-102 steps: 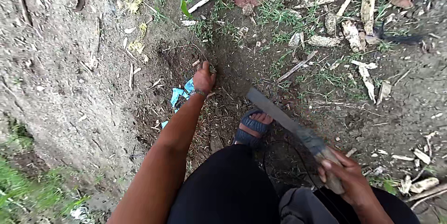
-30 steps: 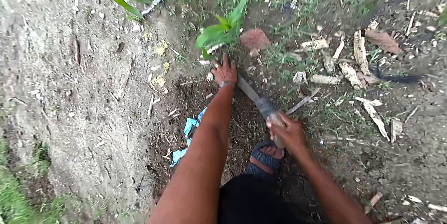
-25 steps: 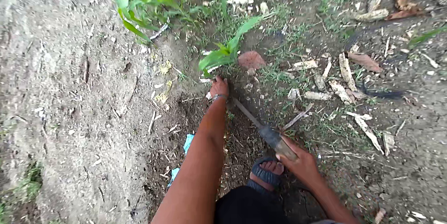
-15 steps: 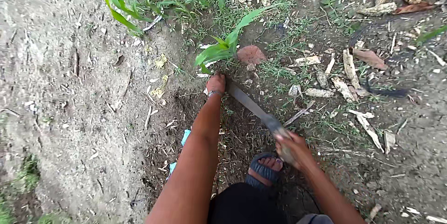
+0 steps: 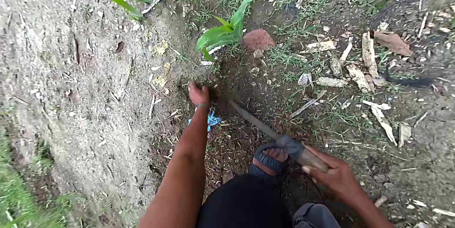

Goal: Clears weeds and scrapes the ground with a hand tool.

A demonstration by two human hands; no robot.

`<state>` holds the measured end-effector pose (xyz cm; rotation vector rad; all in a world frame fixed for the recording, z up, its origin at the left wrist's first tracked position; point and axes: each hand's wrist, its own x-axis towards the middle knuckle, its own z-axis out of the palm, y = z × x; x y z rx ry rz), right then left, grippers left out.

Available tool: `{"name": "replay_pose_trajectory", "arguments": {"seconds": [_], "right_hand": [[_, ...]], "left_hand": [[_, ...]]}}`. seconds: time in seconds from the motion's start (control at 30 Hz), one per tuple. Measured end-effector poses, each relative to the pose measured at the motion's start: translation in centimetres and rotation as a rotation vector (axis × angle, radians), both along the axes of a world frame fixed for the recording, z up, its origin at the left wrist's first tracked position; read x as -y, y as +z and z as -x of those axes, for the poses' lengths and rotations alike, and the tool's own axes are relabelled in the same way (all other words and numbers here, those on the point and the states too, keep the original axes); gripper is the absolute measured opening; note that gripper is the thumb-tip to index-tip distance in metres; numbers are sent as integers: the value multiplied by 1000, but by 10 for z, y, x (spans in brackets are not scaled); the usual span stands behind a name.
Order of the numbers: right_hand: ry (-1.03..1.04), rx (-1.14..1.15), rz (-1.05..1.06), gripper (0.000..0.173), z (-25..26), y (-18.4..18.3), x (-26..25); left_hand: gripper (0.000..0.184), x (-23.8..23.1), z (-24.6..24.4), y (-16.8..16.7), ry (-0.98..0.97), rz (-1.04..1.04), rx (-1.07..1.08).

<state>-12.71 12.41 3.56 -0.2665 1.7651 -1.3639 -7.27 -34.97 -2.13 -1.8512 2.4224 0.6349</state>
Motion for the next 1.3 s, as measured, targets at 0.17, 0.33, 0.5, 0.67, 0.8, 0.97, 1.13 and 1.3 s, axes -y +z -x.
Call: {"name": "replay_pose_trajectory", "arguments": {"seconds": [0.17,0.33,0.5,0.67,0.8,0.97,1.13,1.3], "right_hand": [[-194,367,72,55,33,-16,68],[-127,278,69,52,30,-44,206],[72,-27,-23,68,15,-49,148],[-87,250,-28,62,-5,-25,26],[-307,600,65,46,-6,-27,24],[-159,429,56,43,23,-52,167],[364,-380,-212,66,8,-18,152],[233,-218,-222,64,-11,-13,35]], "left_hand": [[33,16,54,13,-76,-45,-116],[58,3,92,-1,4,-115,136],[71,-1,106,-1,29,-138,279],[55,2,81,-6,-173,-116,412],[48,12,61,-13,-120,-147,233],[48,-2,50,-19,147,-71,-105],[76,-1,66,-14,85,-103,61],[58,-25,55,-10,-74,-26,255]]}}
